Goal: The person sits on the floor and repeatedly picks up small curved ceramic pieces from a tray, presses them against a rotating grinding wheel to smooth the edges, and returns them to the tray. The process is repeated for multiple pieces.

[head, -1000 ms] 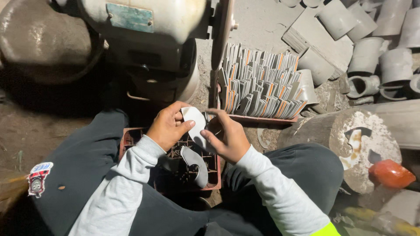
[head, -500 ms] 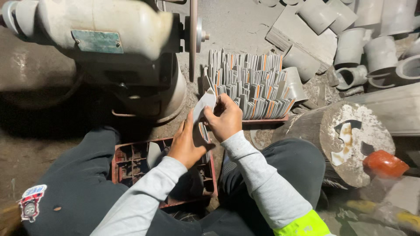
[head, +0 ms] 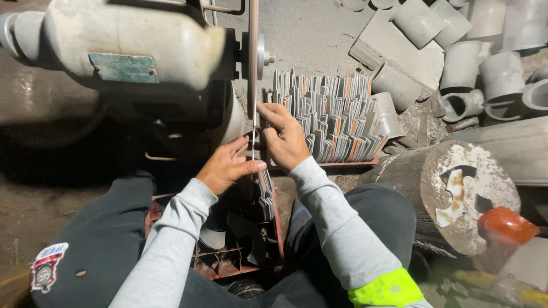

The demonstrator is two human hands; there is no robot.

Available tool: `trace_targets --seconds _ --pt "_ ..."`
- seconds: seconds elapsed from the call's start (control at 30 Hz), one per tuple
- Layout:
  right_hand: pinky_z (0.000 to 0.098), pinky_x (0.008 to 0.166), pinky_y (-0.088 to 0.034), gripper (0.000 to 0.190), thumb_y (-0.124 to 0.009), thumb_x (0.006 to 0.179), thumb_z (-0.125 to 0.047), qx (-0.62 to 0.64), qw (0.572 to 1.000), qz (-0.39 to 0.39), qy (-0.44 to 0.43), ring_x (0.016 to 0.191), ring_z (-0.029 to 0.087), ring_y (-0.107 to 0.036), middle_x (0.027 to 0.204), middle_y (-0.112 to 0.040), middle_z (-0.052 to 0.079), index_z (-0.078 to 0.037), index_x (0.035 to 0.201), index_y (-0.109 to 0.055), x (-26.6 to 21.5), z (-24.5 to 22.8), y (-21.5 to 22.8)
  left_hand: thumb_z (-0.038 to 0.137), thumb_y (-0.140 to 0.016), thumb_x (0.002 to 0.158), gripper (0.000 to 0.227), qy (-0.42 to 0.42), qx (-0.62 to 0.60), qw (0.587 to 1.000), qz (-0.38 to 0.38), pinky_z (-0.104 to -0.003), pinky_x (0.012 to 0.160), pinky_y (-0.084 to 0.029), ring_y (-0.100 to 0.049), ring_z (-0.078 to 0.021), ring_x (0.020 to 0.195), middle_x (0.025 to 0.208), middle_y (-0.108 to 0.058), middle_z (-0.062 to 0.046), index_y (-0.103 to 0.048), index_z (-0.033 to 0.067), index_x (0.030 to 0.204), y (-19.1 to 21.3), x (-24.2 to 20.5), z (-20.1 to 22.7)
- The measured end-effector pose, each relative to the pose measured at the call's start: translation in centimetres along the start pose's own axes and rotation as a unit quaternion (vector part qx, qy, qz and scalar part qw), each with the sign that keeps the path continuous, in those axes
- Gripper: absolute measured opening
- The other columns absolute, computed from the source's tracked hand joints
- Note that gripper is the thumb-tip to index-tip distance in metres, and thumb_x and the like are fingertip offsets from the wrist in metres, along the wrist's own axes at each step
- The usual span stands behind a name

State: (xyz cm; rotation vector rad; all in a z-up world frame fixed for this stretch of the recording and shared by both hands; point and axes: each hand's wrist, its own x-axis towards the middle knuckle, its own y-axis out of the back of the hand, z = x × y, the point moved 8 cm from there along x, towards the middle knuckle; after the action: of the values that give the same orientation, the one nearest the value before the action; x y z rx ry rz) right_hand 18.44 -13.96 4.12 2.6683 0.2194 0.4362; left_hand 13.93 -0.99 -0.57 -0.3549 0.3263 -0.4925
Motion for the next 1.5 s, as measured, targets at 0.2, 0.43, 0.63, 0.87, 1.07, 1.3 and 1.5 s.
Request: trace_targets --seconds 0.2,0.43,0.63,0.87,1.07,1.3,1.5 --pt "0.0325 0.108 -0.047 0.054 -0.048 0.083 0.004 0.010 1.000 -0.011 0.000 0.124 0.028 -0.064 0.132 -0.065 0.017 0.000 0.135 -0.065 -0.1 -0.5 0.3 0.011 -0.080 0.083 0.075 -0.011 -0.026 1.000 -0.002 -0.028 0.073 -0.057 -0.065 -0.0125 0.096 0.125 -0.063 -0.007 -0.047 -0.0020 0.148 -0.6 -0.6 -0.2" --pt "0.0302 0.106 -0.050 0.054 -0.049 0.083 0.008 0.054 0.994 -0.065 -0.062 0.122 0.021 -0.064 0.133 -0.066 0.014 0.002 0.135 -0.064 -2.0 0.2 0.2 0.017 -0.085 0.076 0.094 0.019 0.013 1.000 0.007 -0.034 0.091 -0.057 -0.065 -0.0205 0.112 0.135 -0.061 -0.011 -0.035 0.0012 0.154 -0.4 -2.5 -2.9" --pt "0.0318 0.106 -0.052 0.051 -0.050 0.086 0.013 0.217 0.942 -0.190 -0.174 0.119 0.017 -0.064 0.126 -0.068 0.011 0.006 0.136 -0.060 -6.4 1.8 -0.4 0.016 -0.091 0.068 0.112 -0.032 0.476 0.868 0.137 -0.044 0.109 -0.042 -0.049 -0.0420 0.133 0.144 -0.045 -0.025 -0.022 0.0024 0.155 0.8 -6.7 -2.6" --pt "0.0328 0.106 -0.051 0.049 -0.055 0.092 0.009 0.191 0.953 -0.178 -0.151 0.118 0.016 -0.064 0.128 -0.068 0.009 0.006 0.141 -0.055 -7.3 0.5 -0.1 0.013 -0.087 0.069 0.110 -0.084 0.507 0.843 0.160 -0.044 0.107 -0.045 -0.051 -0.0449 0.130 0.146 -0.041 -0.026 -0.021 0.0035 0.156 0.2 -8.7 0.1" --pt "0.0400 0.079 -0.059 0.060 -0.056 0.098 -0.011 0.315 0.885 -0.045 -0.339 0.090 0.020 -0.069 0.104 -0.067 0.011 -0.006 0.154 -0.033 -10.2 2.8 -3.5 0.012 -0.086 0.067 0.102 -0.053 0.515 0.830 0.205 -0.046 0.094 -0.053 -0.059 -0.0445 0.116 0.129 -0.048 -0.023 -0.030 0.0043 0.151 0.3 -9.3 -0.8" --pt "0.0355 0.082 -0.059 0.048 -0.058 0.098 -0.013 0.370 0.831 -0.082 -0.406 0.095 0.019 -0.070 0.109 -0.069 0.009 0.000 0.143 -0.050 -15.0 7.7 -8.7 0.011 -0.079 0.083 0.056 -0.076 0.618 0.779 0.072 -0.045 0.097 -0.055 -0.063 -0.0404 0.113 0.131 -0.052 -0.019 -0.050 0.0017 0.131 -3.7 -10.6 -5.8" --pt "0.0365 0.096 -0.055 0.035 -0.065 0.094 -0.010 -0.004 0.965 -0.178 -0.191 0.109 0.027 -0.071 0.117 -0.074 0.019 0.004 0.126 -0.064 -18.6 15.1 -13.3 0.042 -0.084 0.081 0.060 -0.012 0.561 0.827 -0.020 -0.047 0.096 -0.051 -0.062 -0.0407 0.111 0.113 -0.063 -0.021 -0.061 0.0002 0.116 -0.1 -11.0 -6.1"
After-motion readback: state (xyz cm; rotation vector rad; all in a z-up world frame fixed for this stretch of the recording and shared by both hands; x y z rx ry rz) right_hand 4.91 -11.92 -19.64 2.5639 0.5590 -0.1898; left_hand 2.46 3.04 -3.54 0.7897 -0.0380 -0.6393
